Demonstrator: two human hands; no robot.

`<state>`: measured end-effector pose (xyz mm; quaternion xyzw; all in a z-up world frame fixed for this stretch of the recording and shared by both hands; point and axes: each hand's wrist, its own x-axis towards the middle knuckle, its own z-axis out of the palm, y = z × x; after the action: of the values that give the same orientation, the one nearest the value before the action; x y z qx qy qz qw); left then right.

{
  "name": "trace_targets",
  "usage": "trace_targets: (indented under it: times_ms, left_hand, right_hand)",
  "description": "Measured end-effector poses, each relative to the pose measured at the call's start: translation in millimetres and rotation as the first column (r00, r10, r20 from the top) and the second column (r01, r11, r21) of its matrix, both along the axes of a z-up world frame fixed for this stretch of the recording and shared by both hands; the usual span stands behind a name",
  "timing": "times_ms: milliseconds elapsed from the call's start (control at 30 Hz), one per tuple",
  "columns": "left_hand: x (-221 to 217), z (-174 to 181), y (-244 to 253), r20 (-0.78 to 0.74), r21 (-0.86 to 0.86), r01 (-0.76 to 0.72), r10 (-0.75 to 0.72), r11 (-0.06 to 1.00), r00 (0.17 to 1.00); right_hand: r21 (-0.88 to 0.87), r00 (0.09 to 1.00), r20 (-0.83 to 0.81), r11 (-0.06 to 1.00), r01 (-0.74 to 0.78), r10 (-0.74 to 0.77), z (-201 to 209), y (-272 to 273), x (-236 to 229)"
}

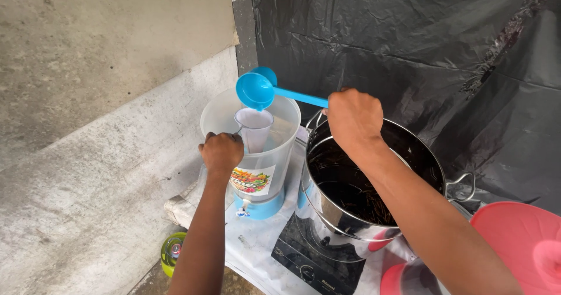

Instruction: Filtering brewed tea by scooping it from a pot into a filter bag placed over a pitcher.

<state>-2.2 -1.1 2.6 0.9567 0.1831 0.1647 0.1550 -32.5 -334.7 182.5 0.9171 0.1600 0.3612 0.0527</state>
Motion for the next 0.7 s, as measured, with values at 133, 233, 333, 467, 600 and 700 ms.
trace_targets:
  times_ms: [133,233,333,467,600,700]
  left_hand:
    - [4.1,-1.0,1.8,-0.027,-0.026,0.002,-0.003,1.000,1.000]
    - [7.5,-1.8,1.3,-0.067,-0.060,-0.018,0.014,0.998,0.998]
    - [12.7,3.5,4.3,-0.094,-0.048,-0.025,0.020,0.999,0.995]
    - [2.4,1.5,3.1,-0.084,-0.007,0.004,-0.005,1.000,0.996]
    - [-0.6,4.3,2.1,-0.083,-0.002,0.004,-0.005,1.000,0.997]
    - [-0.8,6.0,1.4,-0.082,-0.008,0.007,-0.008,1.000,0.997]
  right_hand:
    - [0.060,0.987,-0.157,0.997,0.045,-0.035,18.7,-9.8,-13.1]
    - [0.123,0.965,-0.260,0.990,0.063,-0.029,37.6,-20.3,-29.6]
    - [0.160,0.931,-0.354,0.975,0.153,-0.088,60.4,-28.9,-42.1]
    - [0.195,0.863,-0.478,0.937,0.289,-0.166,82.2,-41.4,-67.5]
    - [0.272,0.844,-0.523,0.914,0.302,-0.123,105.8,-54.2,-98.0]
    - [0.303,0.837,-0.533,0.896,0.324,-0.122,105.1,-75.8,-97.5]
